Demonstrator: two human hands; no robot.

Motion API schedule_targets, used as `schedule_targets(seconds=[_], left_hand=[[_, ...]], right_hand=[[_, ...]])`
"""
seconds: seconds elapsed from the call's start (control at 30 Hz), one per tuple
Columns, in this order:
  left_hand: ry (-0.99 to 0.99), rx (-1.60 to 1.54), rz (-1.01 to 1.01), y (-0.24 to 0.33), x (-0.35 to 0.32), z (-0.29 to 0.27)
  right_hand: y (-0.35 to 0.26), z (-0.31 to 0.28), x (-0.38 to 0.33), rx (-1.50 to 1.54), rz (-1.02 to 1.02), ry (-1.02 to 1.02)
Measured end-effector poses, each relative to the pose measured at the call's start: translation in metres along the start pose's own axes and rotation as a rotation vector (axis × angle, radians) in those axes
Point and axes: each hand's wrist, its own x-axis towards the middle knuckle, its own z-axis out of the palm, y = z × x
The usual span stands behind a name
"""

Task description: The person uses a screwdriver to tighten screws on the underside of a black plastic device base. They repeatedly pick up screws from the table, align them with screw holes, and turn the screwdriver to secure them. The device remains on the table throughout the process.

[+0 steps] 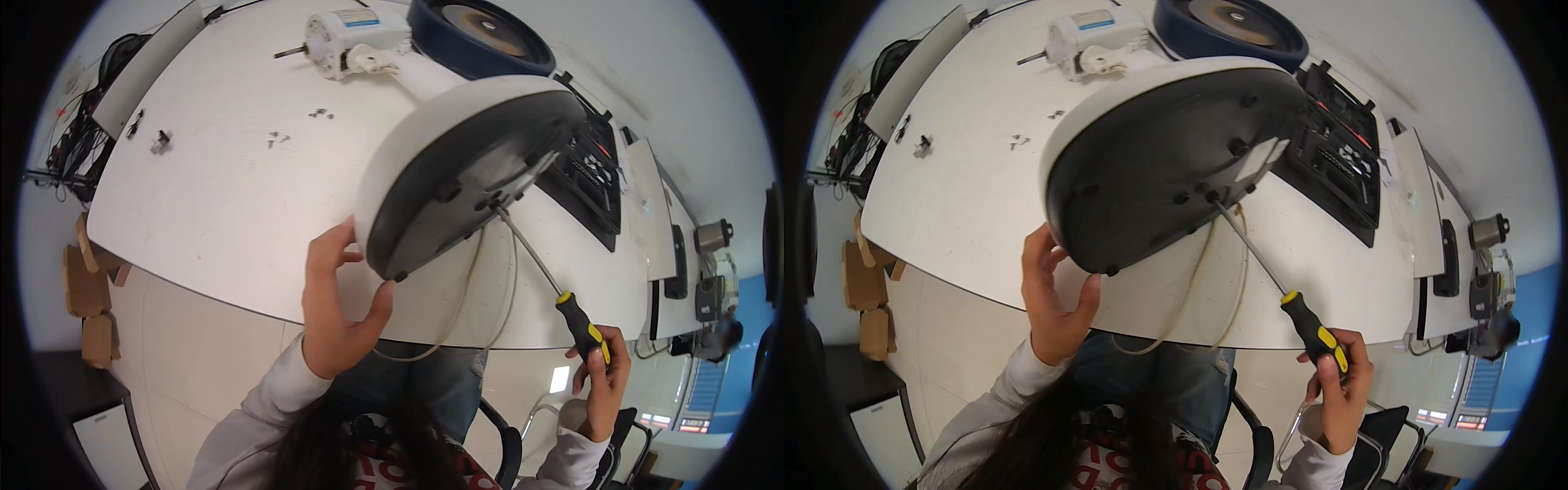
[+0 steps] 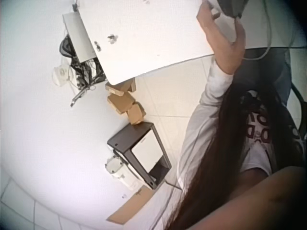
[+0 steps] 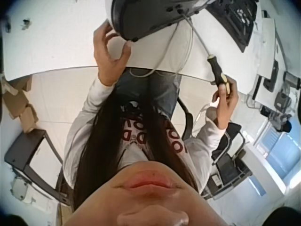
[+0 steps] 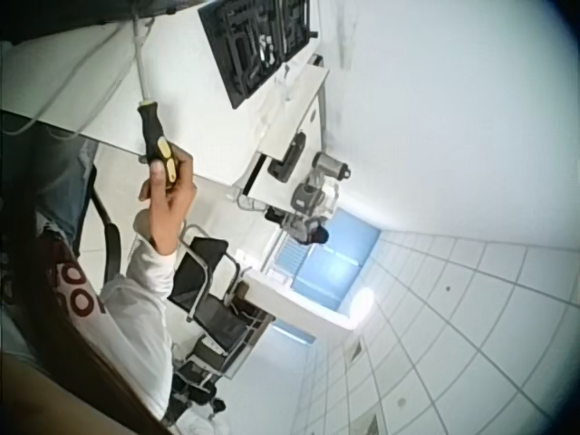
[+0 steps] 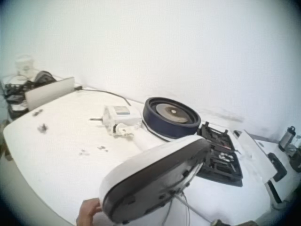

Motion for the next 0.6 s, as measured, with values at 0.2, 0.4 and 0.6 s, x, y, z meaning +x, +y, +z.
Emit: schedule_targets(seconds=[0.2,0.4,0.6], left_hand=[[-0.013,0.027,0.001,0.010,0.003,-0.004],[-0.077,0.020,-0.095,0.023,0.014,-0.019],[-0.002,0.329,-0.217,0.015,0.056,-0.085]], right_hand=[[0.006,-0.003,0.002,-0.002,0.011,-0.067],[0.018,-0.011,0.006,0.064,0.010,-0.126],[0.031,-0.011,0.005,0.191,-0.001,-0.133]])
